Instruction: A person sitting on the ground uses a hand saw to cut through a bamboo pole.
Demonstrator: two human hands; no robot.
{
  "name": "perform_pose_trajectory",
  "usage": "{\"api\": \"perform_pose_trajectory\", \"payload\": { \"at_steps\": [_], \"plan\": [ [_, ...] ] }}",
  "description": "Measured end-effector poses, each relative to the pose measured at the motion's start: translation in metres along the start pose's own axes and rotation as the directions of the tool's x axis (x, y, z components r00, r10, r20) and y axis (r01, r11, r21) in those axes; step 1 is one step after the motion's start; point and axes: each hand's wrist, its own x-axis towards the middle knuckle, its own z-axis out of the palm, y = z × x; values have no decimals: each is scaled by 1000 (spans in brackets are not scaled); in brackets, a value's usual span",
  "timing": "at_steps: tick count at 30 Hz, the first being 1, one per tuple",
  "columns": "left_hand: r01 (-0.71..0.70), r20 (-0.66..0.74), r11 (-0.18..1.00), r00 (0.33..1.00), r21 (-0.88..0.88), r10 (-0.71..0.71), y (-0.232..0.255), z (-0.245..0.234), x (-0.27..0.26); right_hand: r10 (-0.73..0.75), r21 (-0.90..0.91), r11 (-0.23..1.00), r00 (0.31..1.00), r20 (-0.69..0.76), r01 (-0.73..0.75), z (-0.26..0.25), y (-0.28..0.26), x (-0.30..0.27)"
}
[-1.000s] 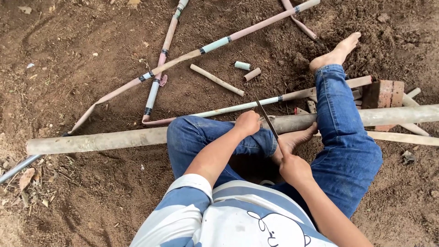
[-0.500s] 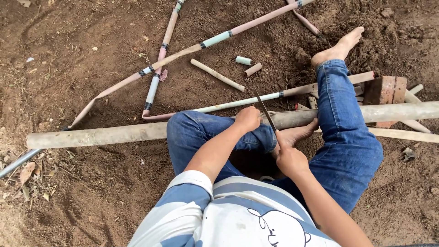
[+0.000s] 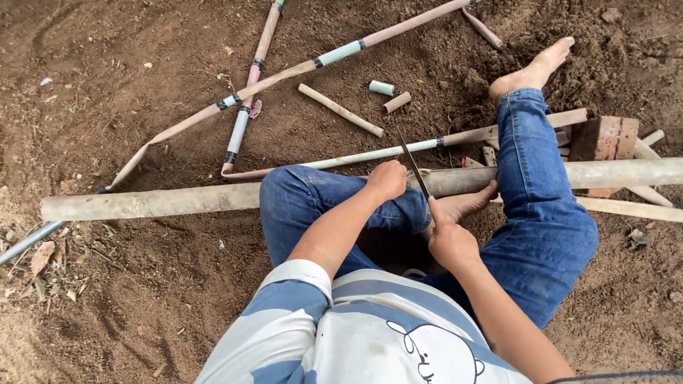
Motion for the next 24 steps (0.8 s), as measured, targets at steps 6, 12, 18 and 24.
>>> {"api": "perform_pose_trajectory", "payload": {
  "at_steps": [6, 12, 18, 24],
  "plan": [
    [-6, -10, 1000, 1000, -21, 5, 1, -1, 0, 23, 25, 999, 1000, 17, -24, 2, 20, -42],
    [-37, 15, 998, 999, 56, 37, 5, -4, -1, 33, 5, 999, 999, 1, -33, 29, 22, 15],
    [14, -18, 1000, 1000, 3, -14, 1, -3, -2, -213, -374, 906, 977, 8, 201, 25, 34, 0],
    [1, 2, 1000, 1000, -5, -1, -3, -1, 3, -57, -34, 998, 997, -50, 56, 17, 31, -30]
  ]
}}
